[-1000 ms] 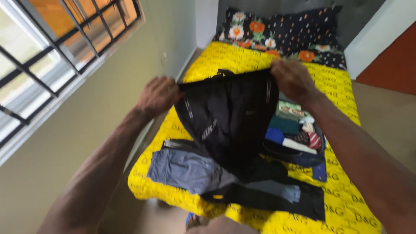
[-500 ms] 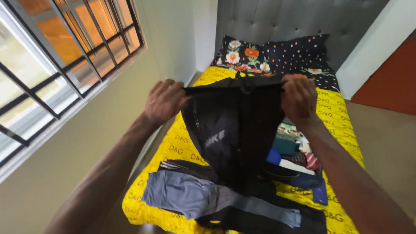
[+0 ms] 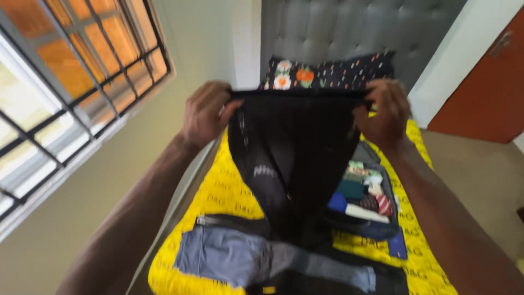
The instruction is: Packing various items of clothing and small objects into a suitcase on a bed.
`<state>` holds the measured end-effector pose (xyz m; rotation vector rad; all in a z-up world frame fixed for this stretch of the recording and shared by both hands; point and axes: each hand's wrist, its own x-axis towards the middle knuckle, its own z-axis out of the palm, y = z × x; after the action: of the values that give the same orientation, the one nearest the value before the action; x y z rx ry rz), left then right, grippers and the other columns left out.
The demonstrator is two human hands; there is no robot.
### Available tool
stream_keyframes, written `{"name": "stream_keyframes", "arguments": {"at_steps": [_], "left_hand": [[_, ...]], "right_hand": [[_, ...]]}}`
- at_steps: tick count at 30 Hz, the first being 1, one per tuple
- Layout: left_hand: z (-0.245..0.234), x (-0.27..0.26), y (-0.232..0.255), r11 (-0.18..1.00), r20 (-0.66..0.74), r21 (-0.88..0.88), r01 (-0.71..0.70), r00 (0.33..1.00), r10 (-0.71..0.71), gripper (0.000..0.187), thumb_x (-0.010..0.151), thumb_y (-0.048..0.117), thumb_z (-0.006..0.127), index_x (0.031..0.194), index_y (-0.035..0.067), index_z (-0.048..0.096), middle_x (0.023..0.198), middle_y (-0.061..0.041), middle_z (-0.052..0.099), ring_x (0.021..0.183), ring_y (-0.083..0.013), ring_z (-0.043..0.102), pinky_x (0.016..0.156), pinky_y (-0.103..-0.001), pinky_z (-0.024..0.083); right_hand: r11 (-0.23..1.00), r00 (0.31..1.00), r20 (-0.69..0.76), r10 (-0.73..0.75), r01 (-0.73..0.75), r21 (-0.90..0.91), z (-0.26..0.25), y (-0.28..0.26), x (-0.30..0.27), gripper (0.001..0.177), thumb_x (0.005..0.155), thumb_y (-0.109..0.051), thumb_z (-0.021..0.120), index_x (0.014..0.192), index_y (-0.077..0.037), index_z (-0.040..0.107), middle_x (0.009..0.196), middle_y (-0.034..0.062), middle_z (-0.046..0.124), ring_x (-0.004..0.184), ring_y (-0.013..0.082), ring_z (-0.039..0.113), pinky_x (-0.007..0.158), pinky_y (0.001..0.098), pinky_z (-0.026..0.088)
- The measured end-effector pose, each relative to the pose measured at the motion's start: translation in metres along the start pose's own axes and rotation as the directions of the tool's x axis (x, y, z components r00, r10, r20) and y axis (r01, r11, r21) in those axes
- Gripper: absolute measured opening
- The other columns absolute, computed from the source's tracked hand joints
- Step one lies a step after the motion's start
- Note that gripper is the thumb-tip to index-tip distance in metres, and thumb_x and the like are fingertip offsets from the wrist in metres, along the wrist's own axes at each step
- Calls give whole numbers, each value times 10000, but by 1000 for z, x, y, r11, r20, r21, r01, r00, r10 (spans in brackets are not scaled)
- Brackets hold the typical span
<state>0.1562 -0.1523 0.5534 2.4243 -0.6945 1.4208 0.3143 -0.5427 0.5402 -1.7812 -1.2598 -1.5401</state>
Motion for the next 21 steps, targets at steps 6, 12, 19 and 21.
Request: {"name": "stream_keyframes", "arguments": {"at_steps": [6, 12, 19, 21], "left_hand": [[12, 4, -15, 949, 196, 255, -187, 971, 139, 280, 989, 321, 748, 931, 50, 708, 987, -83, 695, 929, -290, 670, 796, -442, 530], [3, 17, 1, 945, -105, 276, -176, 972, 212, 264, 1091, 308, 698, 1027, 51, 693, 1151, -86, 701, 1056, -260, 661, 896, -419, 530], [17, -6, -17, 905, 159, 395, -158, 982, 102, 306, 1011, 384, 658, 969, 87, 716, 1068, -54, 712, 1004, -258, 664, 844, -422, 522], [24, -13, -4, 934, 109, 346, -91, 992, 56, 295, 1010, 374, 647, 974, 89, 715, 1077, -48, 713, 1018, -260, 662, 860, -420, 524]], "right_hand": [[992, 962, 250, 109, -88, -96, 7, 5, -5, 199, 849, -35, 752, 891, -52, 558, 935, 120, 601, 922, 356, 596, 832, 476, 463], [986, 981, -162, 110, -128, -105, -6, -12, -8, 193, 922, 64, 636, 1099, -7, 603, 1085, 127, 626, 967, 349, 561, 928, 441, 467], [985, 986, 122, 116, -99, -138, 4, -16, -22, 225, 823, -22, 748, 938, -66, 561, 976, 110, 614, 983, 347, 590, 879, 475, 441], [982, 975, 168, 143, -118, -150, -6, -19, -26, 224, 821, -23, 746, 941, -65, 562, 970, 117, 605, 977, 353, 584, 881, 476, 443]]}}
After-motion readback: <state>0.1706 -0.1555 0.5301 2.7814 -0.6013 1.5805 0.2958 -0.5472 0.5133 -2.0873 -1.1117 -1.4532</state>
